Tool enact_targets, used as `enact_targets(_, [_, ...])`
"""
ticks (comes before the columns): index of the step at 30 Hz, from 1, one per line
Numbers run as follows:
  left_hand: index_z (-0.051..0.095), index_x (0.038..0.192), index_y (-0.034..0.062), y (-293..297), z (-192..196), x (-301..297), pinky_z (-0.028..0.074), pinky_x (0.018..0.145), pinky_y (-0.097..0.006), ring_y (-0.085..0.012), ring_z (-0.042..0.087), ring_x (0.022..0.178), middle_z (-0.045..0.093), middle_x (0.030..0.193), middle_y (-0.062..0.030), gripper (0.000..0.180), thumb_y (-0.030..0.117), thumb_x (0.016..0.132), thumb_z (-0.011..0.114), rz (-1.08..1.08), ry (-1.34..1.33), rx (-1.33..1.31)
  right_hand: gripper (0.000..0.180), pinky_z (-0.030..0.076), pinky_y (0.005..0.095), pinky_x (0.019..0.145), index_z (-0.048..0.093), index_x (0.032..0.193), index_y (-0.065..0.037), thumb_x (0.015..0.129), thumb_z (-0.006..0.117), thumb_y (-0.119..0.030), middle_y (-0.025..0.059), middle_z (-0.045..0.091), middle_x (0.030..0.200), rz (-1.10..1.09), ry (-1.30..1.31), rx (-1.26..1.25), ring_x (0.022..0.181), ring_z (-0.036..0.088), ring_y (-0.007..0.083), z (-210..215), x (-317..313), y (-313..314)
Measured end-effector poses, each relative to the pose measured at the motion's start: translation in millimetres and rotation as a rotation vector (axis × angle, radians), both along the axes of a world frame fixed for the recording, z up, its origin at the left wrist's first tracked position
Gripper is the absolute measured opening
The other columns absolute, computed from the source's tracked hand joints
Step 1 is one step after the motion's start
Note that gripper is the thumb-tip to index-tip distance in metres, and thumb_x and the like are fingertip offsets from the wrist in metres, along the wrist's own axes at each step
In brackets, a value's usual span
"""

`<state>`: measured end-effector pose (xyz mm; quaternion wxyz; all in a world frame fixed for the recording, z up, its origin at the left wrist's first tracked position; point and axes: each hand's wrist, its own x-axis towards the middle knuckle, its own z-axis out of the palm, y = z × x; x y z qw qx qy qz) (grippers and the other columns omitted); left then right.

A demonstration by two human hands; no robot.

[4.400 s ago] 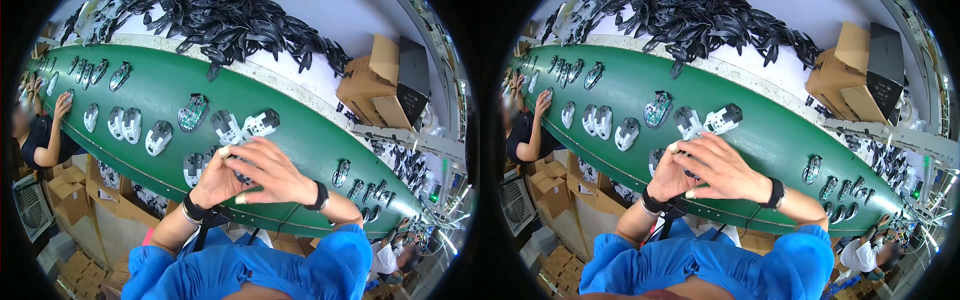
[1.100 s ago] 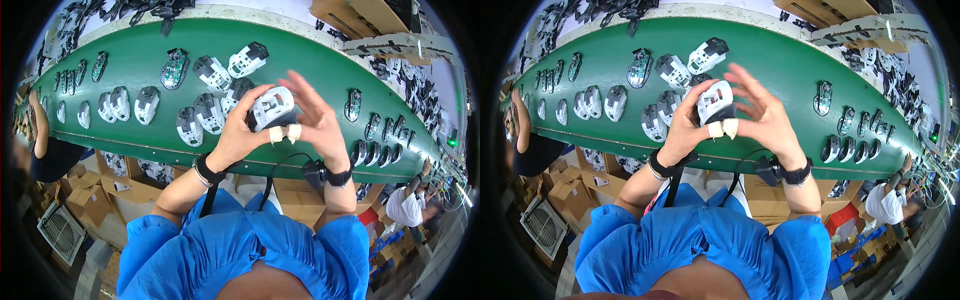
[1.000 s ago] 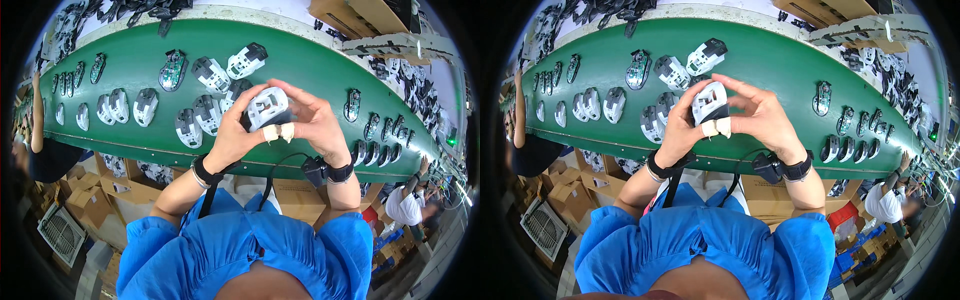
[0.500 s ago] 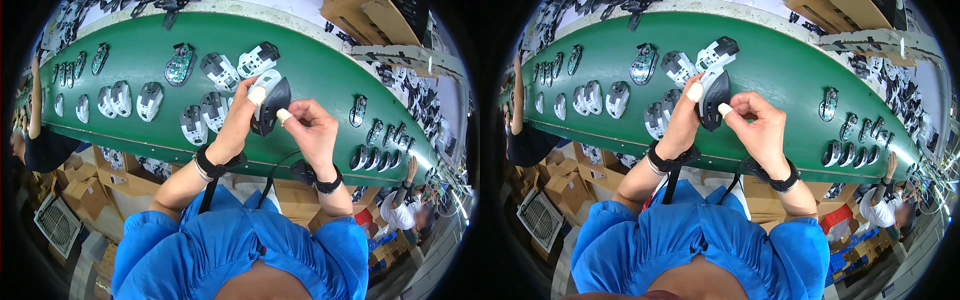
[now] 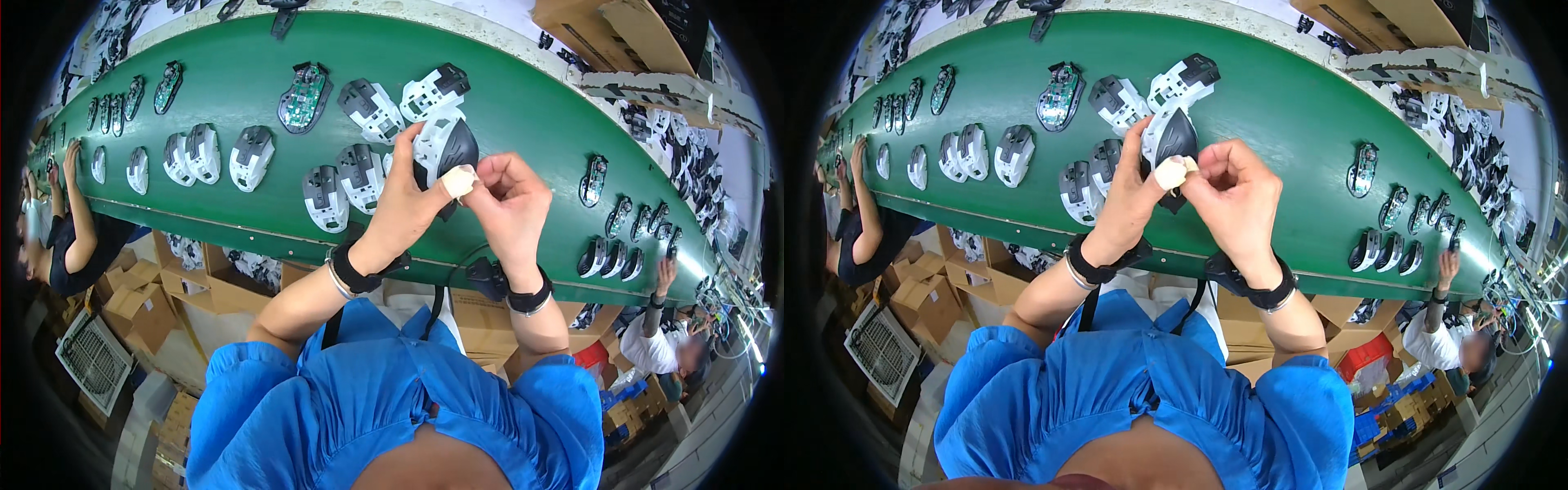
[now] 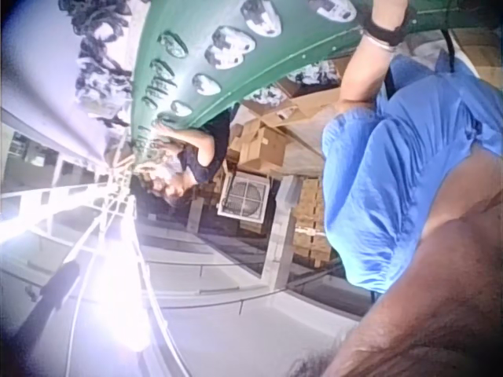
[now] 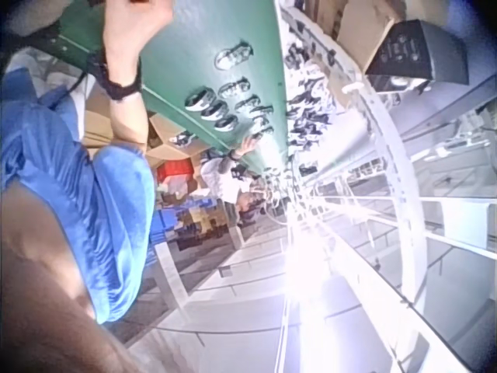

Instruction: The person assembles small electronic devices by attaching black plastic covers to white circuit board units on a green table. They repeatedly pick up a unit, snap on a cover, and place the finished item back on the table or into a cardboard box.

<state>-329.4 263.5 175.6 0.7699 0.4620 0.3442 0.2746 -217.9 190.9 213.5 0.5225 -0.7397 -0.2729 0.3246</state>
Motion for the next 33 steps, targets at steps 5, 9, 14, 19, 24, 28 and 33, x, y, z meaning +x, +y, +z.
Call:
enact_targets(5, [0.041,0.131,-0.0019,1.0,0.5,-2.7,0.046,0.086,-0.028,-0.0141,0.055,0.099,0.058,0.112,-0.01,0.055,0.014,0.084,0.065,0.041,-0.046,-0.033,0.011,0.049,0.0206,0.057,0.061,0.081,0.0,0.075,0.07,-0.001,0.0031,0.065,0.069,-0.047,0.179,0.061,0.063,0.061,0.0046,-3.8,-15.8,-5.2])
enact_targets(9, [0.043,0.132,-0.0007,11.0,-1.8,-7.2,0.046,0.087,-0.027,-0.0138,0.056,0.1,0.058,0.112,-0.0081,0.055,0.012,0.083,0.064,0.028,-0.06,-0.079,0.01,0.049,0.0225,0.056,0.061,0.079,0.001,0.077,0.07,-0.002,0.0068,0.065,0.071,0.071,-0.076,-0.025,0.062,0.063,0.0091,-3.7,-17.2,-10.5])
enact_targets(14, [0.037,0.137,0.0027,16.9,-6.4,-15.4,0.041,0.094,-0.027,-0.0126,0.052,0.109,0.053,0.123,-0.0072,0.055,0.022,0.09,0.056,-0.047,-0.185,-0.141,0.012,0.048,0.0258,0.052,0.061,0.076,0.001,0.078,0.071,-0.005,0.0084,0.063,0.072,0.217,-0.299,0.027,0.058,0.062,0.0155,-0.7,-24.1,-10.4])
enact_targets(19, [0.043,0.135,0.0031,12.9,-10.4,-16.1,0.041,0.095,-0.032,-0.0144,0.053,0.108,0.056,0.121,-0.0054,0.056,0.047,0.1,0.039,0.021,-0.227,-0.296,0.011,0.045,0.0271,0.05,0.061,0.076,0.001,0.08,0.07,-0.005,0.008,0.061,0.069,0.274,-0.331,0.063,0.055,0.058,0.0145,-2.0,-26.1,-10.0])
enact_targets(24, [0.041,0.136,0.0018,14.3,-6.6,-19.0,0.042,0.095,-0.033,-0.0151,0.052,0.111,0.055,0.122,-0.0056,0.061,0.051,0.099,0.039,0.036,-0.225,-0.301,0.011,0.044,0.0265,0.051,0.061,0.076,0.001,0.08,0.069,-0.005,0.0075,0.06,0.067,0.203,-0.181,0.037,0.055,0.057,0.0125,-8.7,-29.7,-9.8])
enact_targets(28, [0.04,0.136,0.0019,12.7,-0.8,-23.9,0.041,0.096,-0.033,-0.0152,0.052,0.113,0.053,0.124,-0.0056,0.064,0.053,0.098,0.04,0.019,-0.239,-0.293,0.012,0.043,0.0254,0.051,0.06,0.075,0.002,0.08,0.069,-0.005,0.0062,0.061,0.067,0.101,-0.118,0.044,0.056,0.056,0.0102,-10.4,-40.0,-15.2])
enact_targets(33, [0.041,0.135,0.0036,11.9,-7.5,-27.7,0.041,0.096,-0.031,-0.0143,0.052,0.111,0.054,0.123,-0.0052,0.059,0.048,0.096,0.047,0.028,-0.237,-0.29,0.011,0.042,0.028,0.05,0.06,0.076,0.0,0.081,0.068,-0.006,0.0072,0.058,0.065,0.106,-0.127,0.018,0.054,0.055,0.0148,-16.4,-49.4,-17.0])
